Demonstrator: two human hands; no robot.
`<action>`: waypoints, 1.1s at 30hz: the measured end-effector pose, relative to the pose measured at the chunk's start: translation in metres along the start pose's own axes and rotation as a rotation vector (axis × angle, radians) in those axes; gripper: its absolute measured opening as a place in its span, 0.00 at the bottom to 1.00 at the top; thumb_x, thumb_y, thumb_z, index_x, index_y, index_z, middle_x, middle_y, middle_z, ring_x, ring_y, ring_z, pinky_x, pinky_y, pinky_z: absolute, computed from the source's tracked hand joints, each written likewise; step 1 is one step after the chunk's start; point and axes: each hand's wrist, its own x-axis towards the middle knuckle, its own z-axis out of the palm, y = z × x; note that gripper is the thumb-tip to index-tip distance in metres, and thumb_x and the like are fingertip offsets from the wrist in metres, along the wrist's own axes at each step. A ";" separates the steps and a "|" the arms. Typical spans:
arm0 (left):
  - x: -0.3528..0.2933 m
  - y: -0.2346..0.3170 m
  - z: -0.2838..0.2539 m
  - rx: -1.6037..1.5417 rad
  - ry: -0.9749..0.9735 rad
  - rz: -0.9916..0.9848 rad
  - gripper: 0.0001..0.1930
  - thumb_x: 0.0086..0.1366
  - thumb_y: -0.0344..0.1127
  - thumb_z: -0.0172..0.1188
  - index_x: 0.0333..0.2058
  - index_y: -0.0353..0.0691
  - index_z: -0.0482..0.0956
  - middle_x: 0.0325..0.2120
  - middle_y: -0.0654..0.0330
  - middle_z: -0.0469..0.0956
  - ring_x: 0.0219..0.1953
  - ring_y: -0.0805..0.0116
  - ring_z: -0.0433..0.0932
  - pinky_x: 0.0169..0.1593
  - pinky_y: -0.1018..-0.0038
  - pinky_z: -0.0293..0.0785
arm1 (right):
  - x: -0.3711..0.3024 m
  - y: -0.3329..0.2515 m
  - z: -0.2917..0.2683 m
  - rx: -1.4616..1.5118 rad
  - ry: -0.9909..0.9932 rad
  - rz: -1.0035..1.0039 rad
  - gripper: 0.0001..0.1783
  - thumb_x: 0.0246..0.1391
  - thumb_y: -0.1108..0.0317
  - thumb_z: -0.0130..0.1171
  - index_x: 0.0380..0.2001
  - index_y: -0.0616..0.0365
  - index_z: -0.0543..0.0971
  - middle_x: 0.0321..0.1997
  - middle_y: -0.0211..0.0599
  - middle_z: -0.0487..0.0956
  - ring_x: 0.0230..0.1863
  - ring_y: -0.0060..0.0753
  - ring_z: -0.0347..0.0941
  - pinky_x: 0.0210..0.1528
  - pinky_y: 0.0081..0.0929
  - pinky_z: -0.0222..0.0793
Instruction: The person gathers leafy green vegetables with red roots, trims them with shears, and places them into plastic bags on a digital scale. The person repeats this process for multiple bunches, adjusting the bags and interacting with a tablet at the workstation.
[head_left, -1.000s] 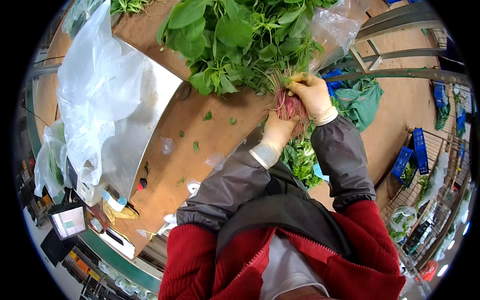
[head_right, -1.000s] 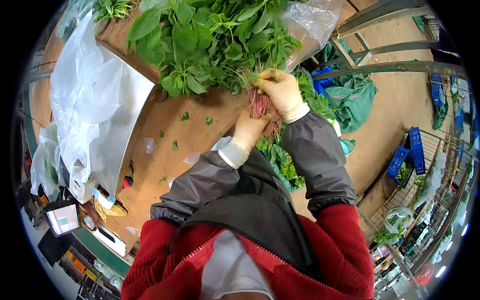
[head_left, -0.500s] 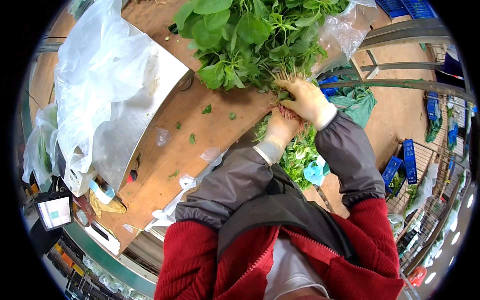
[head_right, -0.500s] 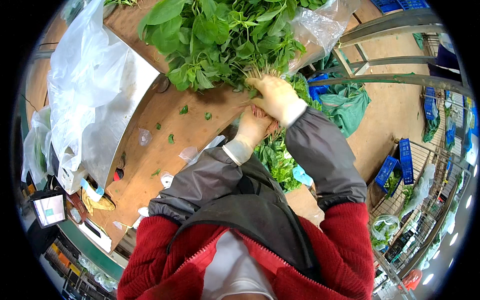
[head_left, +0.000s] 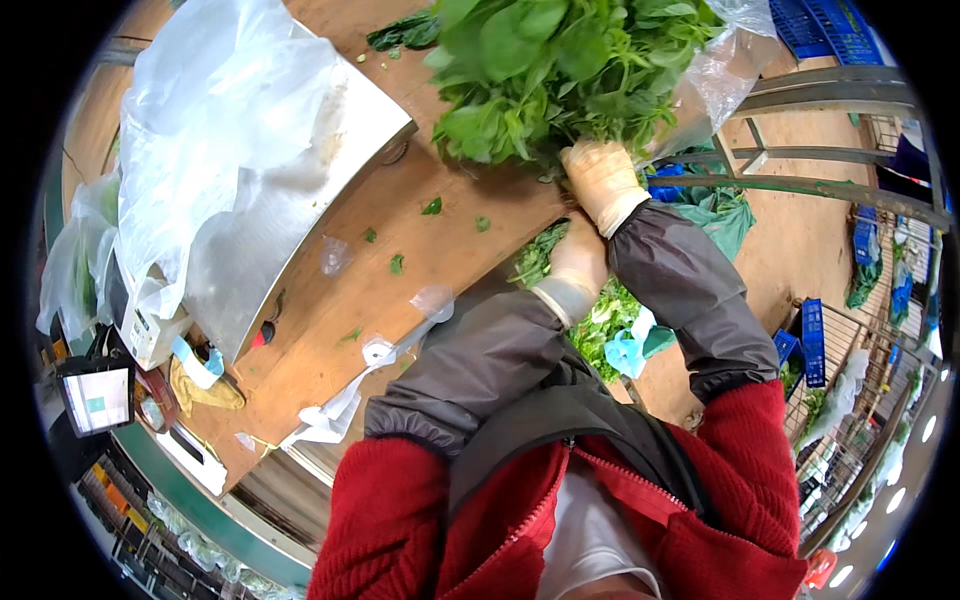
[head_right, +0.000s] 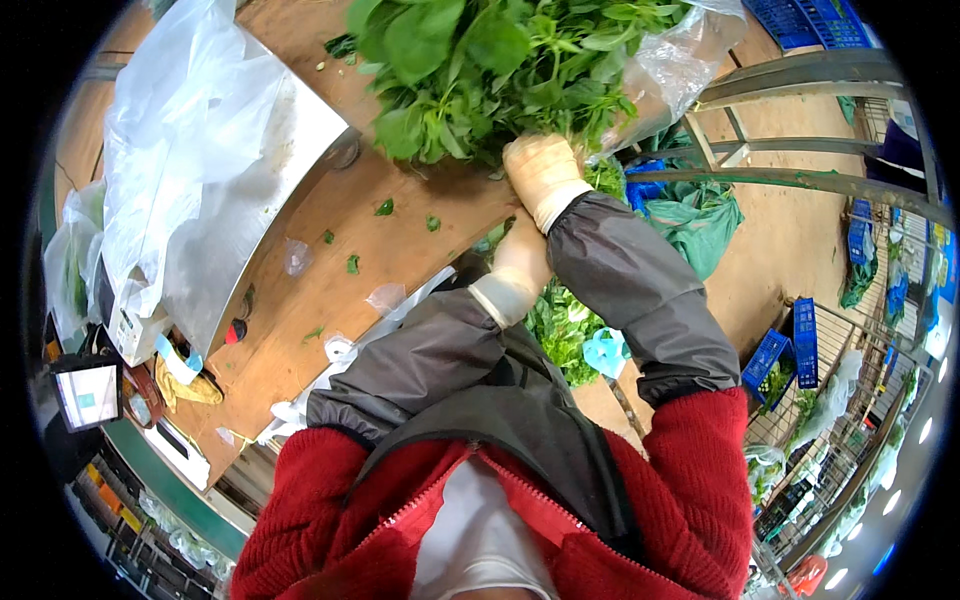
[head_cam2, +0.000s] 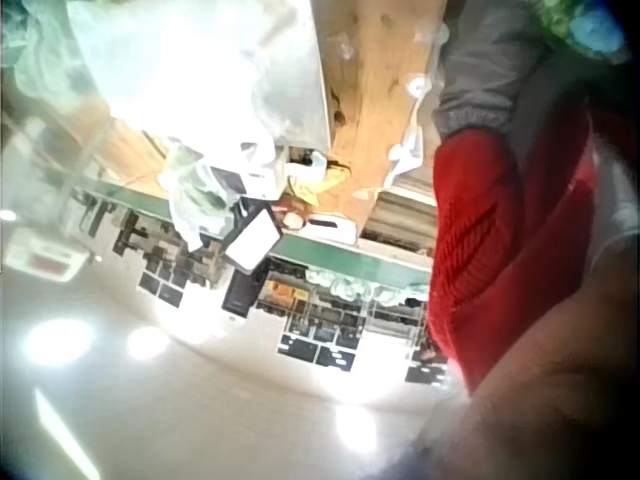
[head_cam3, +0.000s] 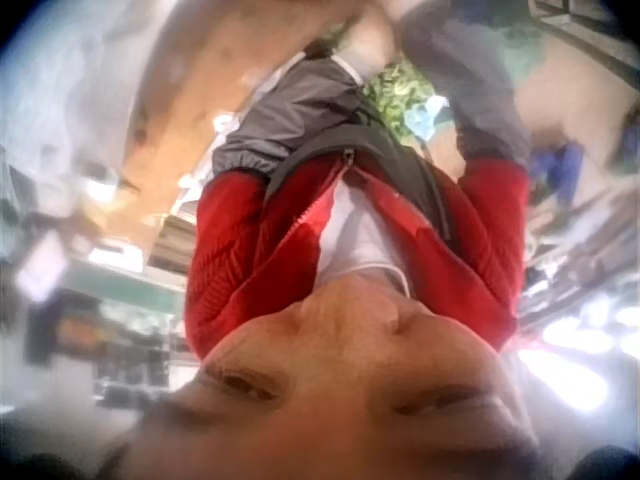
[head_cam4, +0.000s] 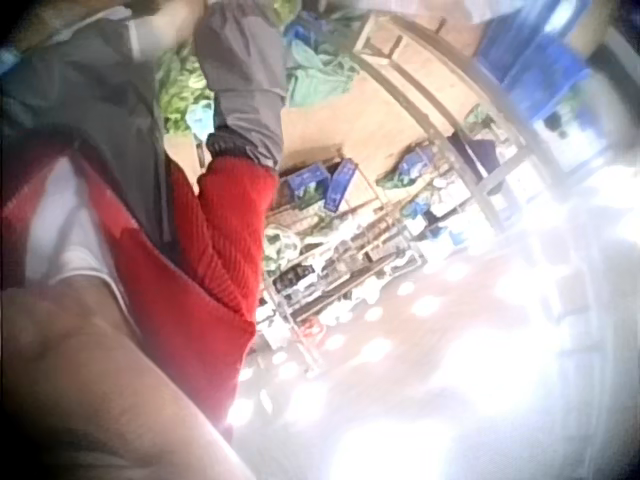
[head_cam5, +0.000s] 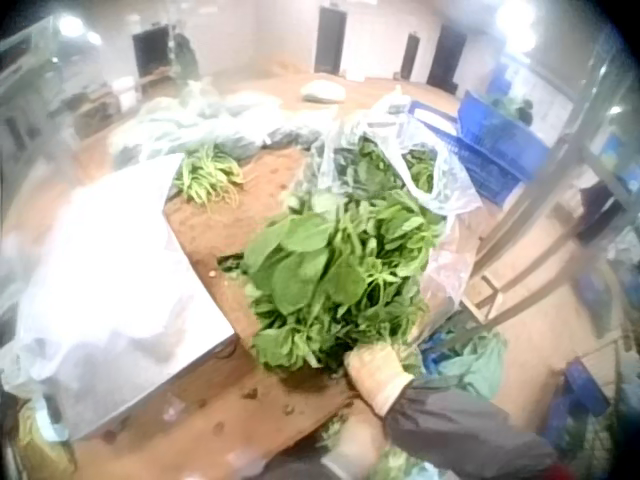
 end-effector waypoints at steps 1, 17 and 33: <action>0.001 0.016 -0.035 -0.222 -0.184 -0.215 0.34 0.57 0.47 0.57 0.56 0.37 0.55 0.44 0.46 0.76 0.46 0.48 0.74 0.46 0.61 0.71 | -0.002 -0.001 0.002 0.027 -0.040 0.054 0.10 0.38 0.63 0.63 0.27 0.55 0.79 0.31 0.39 0.78 0.35 0.42 0.77 0.37 0.35 0.72; 0.009 0.021 -0.082 -0.279 -0.257 -0.389 0.28 0.55 0.49 0.62 0.41 0.29 0.65 0.31 0.44 0.78 0.36 0.47 0.78 0.41 0.60 0.74 | -0.020 0.078 -0.100 1.782 0.436 0.316 0.10 0.55 0.66 0.58 0.32 0.63 0.74 0.27 0.38 0.79 0.28 0.25 0.74 0.36 0.20 0.69; 0.009 0.027 -0.060 -0.090 -0.196 -0.363 0.27 0.54 0.48 0.62 0.41 0.30 0.64 0.28 0.49 0.79 0.31 0.54 0.81 0.36 0.64 0.77 | -0.012 0.018 -0.018 0.261 -0.050 0.064 0.15 0.45 0.56 0.62 0.30 0.56 0.78 0.33 0.44 0.76 0.36 0.43 0.75 0.40 0.35 0.70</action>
